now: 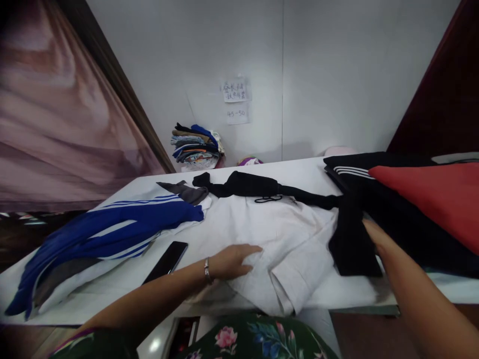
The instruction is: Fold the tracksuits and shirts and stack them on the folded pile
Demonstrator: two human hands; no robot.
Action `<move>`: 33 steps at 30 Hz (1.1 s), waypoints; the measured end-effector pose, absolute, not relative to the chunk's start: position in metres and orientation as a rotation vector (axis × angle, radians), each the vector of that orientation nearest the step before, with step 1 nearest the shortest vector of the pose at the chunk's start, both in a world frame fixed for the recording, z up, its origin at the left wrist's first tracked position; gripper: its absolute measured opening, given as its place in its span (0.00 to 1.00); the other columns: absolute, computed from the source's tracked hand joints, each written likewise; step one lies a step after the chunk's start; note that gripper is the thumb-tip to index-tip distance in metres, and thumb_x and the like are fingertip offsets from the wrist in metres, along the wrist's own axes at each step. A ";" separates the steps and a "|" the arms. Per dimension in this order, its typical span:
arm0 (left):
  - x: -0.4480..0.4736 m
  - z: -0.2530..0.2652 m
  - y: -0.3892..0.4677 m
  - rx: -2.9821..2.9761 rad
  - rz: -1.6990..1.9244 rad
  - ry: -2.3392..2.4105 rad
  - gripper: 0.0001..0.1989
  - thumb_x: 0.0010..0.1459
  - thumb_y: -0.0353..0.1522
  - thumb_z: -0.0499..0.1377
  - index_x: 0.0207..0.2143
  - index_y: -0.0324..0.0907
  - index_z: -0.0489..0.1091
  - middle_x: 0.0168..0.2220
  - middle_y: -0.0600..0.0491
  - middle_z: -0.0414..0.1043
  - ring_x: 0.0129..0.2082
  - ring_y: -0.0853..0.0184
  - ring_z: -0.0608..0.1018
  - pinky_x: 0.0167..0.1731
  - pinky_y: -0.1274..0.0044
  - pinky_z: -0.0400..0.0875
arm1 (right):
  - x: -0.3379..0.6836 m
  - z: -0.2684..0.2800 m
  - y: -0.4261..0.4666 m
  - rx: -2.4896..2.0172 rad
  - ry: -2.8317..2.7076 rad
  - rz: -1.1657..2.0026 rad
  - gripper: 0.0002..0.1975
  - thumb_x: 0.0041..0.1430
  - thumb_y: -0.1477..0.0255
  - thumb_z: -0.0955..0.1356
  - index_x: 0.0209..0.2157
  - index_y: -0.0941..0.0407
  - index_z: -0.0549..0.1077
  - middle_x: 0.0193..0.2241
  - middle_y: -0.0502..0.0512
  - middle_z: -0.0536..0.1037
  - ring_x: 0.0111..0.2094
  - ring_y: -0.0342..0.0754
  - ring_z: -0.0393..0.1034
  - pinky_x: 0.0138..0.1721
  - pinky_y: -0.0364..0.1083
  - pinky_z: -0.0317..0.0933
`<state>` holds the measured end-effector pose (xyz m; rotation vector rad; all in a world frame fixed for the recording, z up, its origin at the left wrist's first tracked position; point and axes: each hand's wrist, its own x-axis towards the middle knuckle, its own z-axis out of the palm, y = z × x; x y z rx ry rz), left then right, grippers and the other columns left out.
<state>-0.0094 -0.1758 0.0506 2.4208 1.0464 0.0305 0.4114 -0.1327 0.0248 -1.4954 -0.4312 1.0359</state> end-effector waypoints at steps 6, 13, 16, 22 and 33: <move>-0.029 0.055 -0.130 2.142 0.045 1.074 0.34 0.53 0.46 0.58 0.61 0.49 0.56 0.49 0.51 0.73 0.40 0.63 0.77 0.42 0.74 0.69 | 0.461 0.014 -0.137 -1.887 -0.810 0.755 0.27 0.40 0.75 0.70 0.47 0.53 0.73 0.43 0.62 0.78 0.41 0.57 0.74 0.42 0.50 0.68; -0.073 0.058 -0.001 2.133 0.354 1.956 0.22 0.58 0.36 0.55 0.55 0.43 0.64 0.53 0.48 0.68 0.48 0.62 0.73 0.46 0.75 0.67 | 0.416 0.048 -0.092 -1.712 -1.506 0.387 0.24 0.50 0.62 0.65 0.49 0.55 0.72 0.45 0.58 0.77 0.42 0.53 0.73 0.47 0.50 0.65; -0.078 0.047 0.033 2.121 0.347 2.107 0.29 0.56 0.32 0.55 0.60 0.41 0.56 0.59 0.43 0.59 0.52 0.58 0.71 0.47 0.71 0.67 | 0.366 0.045 -0.058 -1.622 -1.861 0.377 0.20 0.53 0.66 0.63 0.47 0.57 0.73 0.45 0.58 0.76 0.44 0.52 0.72 0.49 0.49 0.64; -0.067 0.035 0.071 2.229 0.066 2.244 0.37 0.54 0.33 0.56 0.64 0.48 0.45 0.62 0.42 0.51 0.49 0.56 0.73 0.42 0.70 0.69 | 0.275 0.034 0.003 -1.750 -2.368 -0.007 0.26 0.57 0.71 0.62 0.58 0.55 0.61 0.56 0.60 0.66 0.51 0.56 0.66 0.48 0.50 0.62; -0.058 0.074 0.127 2.166 0.423 2.273 0.15 0.60 0.34 0.47 0.44 0.41 0.70 0.38 0.44 0.74 0.43 0.57 0.76 0.42 0.67 0.69 | 0.267 0.050 0.057 -1.984 -2.419 -0.036 0.15 0.60 0.74 0.60 0.46 0.54 0.73 0.38 0.61 0.77 0.40 0.53 0.72 0.38 0.46 0.62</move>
